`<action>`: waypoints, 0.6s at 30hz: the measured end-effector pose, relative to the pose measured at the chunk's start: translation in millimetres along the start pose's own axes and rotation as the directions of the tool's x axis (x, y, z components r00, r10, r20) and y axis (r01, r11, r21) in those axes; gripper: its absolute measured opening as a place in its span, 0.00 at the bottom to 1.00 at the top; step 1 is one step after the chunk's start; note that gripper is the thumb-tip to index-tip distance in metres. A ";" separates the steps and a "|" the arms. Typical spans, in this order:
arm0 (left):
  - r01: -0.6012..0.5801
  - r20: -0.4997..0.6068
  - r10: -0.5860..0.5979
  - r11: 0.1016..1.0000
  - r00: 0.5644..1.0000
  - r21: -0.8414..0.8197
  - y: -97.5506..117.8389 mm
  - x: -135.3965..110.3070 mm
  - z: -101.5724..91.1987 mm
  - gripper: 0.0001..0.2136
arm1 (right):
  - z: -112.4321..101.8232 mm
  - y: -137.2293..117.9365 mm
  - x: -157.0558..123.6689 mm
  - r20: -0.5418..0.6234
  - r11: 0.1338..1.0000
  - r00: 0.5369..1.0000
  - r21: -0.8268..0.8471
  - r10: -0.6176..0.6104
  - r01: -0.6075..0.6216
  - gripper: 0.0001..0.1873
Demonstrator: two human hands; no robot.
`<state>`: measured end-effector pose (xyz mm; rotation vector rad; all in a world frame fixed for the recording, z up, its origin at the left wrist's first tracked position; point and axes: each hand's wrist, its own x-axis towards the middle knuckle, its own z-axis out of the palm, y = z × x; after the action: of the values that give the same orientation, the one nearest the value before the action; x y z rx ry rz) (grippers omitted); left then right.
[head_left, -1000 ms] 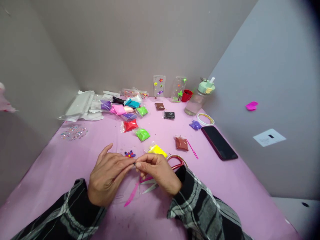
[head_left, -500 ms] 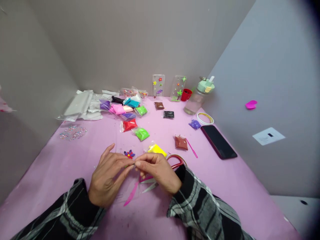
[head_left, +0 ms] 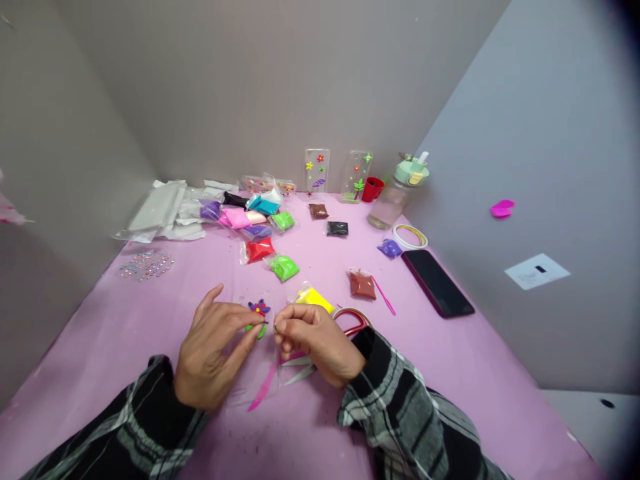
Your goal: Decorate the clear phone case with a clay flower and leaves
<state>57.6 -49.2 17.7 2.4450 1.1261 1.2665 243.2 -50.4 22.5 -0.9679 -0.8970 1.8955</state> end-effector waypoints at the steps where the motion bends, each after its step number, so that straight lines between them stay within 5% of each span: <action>1: 0.036 -0.026 -0.037 0.999 0.999 -0.024 -0.3 -0.7 0.4 0.08 | 0.2 -0.5 -0.6 0.009 0.999 1.000 0.041 0.001 -0.001 0.13; 7: 0.370 -0.039 -0.382 0.912 0.923 -0.174 -6.4 -10.1 1.6 0.05 | -3.7 -0.4 0.0 0.008 0.991 1.000 0.135 -0.019 0.018 0.16; 12: 0.399 0.008 -0.409 0.885 0.912 -0.238 -10.4 -13.0 -2.2 0.15 | -5.8 0.2 1.0 0.005 0.987 1.000 0.159 -0.017 0.016 0.14; 18: 0.371 0.006 -0.380 0.899 0.925 -0.233 -7.5 -8.1 -5.4 0.13 | -3.9 -4.4 -1.4 0.016 0.986 0.997 0.151 -0.070 0.067 0.18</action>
<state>46.5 -50.5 12.5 1.9257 1.3012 1.2448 248.5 -49.0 24.9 -0.8174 -0.7772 1.8885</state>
